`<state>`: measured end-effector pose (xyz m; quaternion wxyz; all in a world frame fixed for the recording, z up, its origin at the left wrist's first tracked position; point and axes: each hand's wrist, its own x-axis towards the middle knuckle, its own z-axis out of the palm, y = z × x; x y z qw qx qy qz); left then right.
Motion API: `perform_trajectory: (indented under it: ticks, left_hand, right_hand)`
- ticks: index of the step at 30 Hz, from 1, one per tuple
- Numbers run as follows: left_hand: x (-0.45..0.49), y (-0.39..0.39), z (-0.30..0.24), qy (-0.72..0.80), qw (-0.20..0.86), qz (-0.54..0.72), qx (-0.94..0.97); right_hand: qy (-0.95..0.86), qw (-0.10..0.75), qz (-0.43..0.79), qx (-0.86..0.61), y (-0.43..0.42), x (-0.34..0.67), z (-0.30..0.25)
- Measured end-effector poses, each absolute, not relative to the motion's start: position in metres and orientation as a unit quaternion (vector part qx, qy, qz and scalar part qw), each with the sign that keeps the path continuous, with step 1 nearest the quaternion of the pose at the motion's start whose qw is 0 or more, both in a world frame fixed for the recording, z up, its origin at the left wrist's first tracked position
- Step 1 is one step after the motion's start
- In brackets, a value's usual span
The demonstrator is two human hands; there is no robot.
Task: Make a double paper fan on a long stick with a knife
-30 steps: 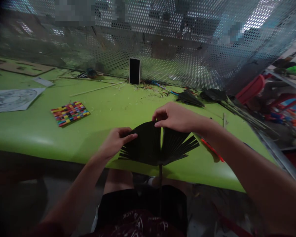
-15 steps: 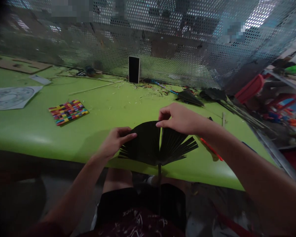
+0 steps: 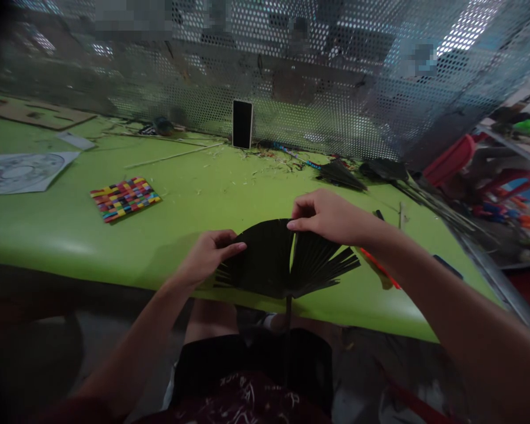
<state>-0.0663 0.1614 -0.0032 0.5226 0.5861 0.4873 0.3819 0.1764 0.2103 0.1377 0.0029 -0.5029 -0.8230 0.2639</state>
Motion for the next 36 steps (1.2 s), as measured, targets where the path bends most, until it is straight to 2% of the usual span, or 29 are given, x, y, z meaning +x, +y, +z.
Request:
perform_trajectory:
  ticks: [12, 22, 30, 36]
  left_hand:
    - [-0.063, 0.162, -0.019, 0.494, 0.489, 0.391, 0.604]
    - [-0.057, 0.158, -0.028, 0.49, 0.502, 0.407, 0.585]
    - [-0.056, 0.164, 0.001, 0.472, 0.489, 0.386, 0.624]
    - [-0.056, 0.176, 0.015, 0.385, 0.549, 0.401, 0.625]
  right_hand:
    - [-0.803, 0.048, 0.298, -0.514, 0.213, 0.182, 0.127]
    - [-0.789, 0.077, 0.324, -0.517, 0.211, 0.191, 0.118]
    - [-0.832, 0.037, 0.311, -0.459, 0.213, 0.186, 0.134]
    - [-0.833, 0.008, 0.301, -0.464, 0.211, 0.183, 0.135]
